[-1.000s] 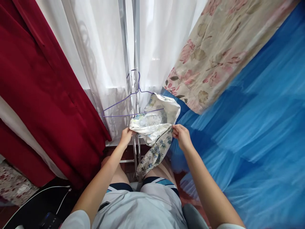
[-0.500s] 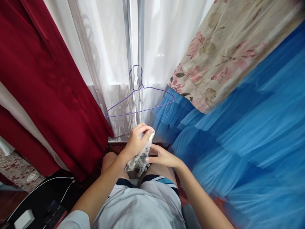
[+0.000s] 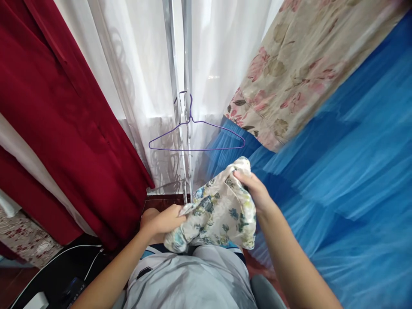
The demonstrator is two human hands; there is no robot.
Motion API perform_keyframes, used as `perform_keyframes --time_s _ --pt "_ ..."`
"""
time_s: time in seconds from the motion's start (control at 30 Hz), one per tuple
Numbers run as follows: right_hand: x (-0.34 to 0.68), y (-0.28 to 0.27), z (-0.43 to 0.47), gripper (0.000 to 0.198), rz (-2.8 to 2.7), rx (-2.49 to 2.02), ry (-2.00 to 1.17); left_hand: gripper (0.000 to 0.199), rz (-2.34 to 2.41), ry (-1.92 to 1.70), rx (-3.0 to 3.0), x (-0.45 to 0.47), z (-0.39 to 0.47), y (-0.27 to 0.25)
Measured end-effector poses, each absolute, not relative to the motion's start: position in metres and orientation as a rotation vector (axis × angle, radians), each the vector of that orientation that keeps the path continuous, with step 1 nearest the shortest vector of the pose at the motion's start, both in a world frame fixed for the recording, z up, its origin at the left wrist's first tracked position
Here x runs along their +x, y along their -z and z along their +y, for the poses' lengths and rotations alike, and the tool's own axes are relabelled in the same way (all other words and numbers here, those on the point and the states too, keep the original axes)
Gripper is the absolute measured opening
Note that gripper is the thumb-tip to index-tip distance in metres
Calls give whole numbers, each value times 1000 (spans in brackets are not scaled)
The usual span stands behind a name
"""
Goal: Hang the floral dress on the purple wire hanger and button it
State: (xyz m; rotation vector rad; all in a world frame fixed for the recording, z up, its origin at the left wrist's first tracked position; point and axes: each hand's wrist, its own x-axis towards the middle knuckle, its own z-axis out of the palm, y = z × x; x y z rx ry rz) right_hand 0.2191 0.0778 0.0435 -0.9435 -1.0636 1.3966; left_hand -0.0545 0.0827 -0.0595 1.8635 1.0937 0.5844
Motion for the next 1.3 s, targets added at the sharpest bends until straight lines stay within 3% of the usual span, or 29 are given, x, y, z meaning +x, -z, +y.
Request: perform_keyframes --time_s 0.2,0.3,0.37,0.5,0.67,0.77,0.97,1.3 --pt "242 -63 105 35 -1338 -1025 -1078 12 1114 -993 1742 -118 119 39" --pt "248 -64 134 33 -1462 -1063 -819 33 946 -972 1490 -142 125 12" --pt "249 -61 156 31 -1504 -1095 -678 37 964 -979 1497 -153 129 -3" --pt "238 -46 191 34 -1707 -1113 -531 33 1248 -986 1873 -173 153 -23" --pt "216 -33 213 25 -1996 -1132 -301 25 1662 -716 2475 -197 191 -35" --pt "208 -33 216 24 -2020 -1192 -251 24 1731 -744 2608 -198 202 -48" --pt "205 -39 203 27 -2024 -1309 -158 45 1464 -981 2778 -184 197 -72" --pt "191 -46 196 28 -1935 -1300 -245 21 1631 -923 2794 -207 167 -75"
